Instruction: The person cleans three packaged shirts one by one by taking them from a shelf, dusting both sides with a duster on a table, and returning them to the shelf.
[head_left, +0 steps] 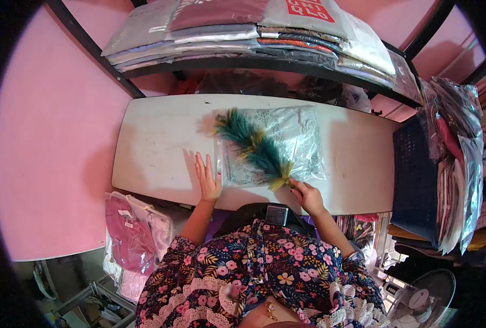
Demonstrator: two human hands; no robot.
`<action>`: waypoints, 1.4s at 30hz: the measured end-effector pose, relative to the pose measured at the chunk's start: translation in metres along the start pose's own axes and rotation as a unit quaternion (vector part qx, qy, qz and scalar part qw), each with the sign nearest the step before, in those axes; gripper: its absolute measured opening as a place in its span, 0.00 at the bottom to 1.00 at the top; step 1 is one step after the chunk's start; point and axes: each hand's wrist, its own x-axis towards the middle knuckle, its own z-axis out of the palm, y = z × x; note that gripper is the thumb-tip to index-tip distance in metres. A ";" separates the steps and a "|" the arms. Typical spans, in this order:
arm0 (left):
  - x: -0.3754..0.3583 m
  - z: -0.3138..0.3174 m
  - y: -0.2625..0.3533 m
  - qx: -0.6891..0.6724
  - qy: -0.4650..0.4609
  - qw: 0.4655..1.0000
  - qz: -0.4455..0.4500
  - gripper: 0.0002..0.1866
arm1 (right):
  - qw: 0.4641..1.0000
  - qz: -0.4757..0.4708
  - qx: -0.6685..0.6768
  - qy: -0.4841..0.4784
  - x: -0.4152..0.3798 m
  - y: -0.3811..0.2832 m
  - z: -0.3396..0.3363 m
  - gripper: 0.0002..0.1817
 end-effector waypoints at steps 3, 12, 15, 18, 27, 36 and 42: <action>-0.004 0.015 0.003 0.039 -0.093 0.993 0.069 0.37 | 0.989 -0.035 -0.094 -0.104 0.005 -0.007 -0.010 0.16; -0.005 0.022 0.006 0.149 -0.280 0.944 0.089 0.35 | 0.988 -0.019 -0.136 -0.065 0.048 -0.044 -0.034 0.17; -0.004 0.023 0.005 0.177 -0.334 0.924 0.057 0.35 | 0.982 0.008 -0.154 -0.110 0.062 -0.056 -0.035 0.16; -0.005 0.022 0.009 0.160 -0.281 0.943 0.081 0.35 | 0.981 0.069 -0.171 -0.064 0.074 -0.055 -0.027 0.16; -0.005 0.023 0.008 0.162 -0.283 0.942 0.072 0.36 | 0.982 0.110 -0.123 -0.088 0.076 -0.050 -0.022 0.17; -0.005 0.024 0.008 0.176 -0.290 0.938 0.066 0.37 | 0.947 0.282 -0.152 0.017 0.073 -0.018 -0.070 0.15; -0.006 0.026 0.005 0.172 -0.284 0.941 0.066 0.37 | 0.967 0.224 -0.119 -0.024 0.063 -0.033 -0.076 0.16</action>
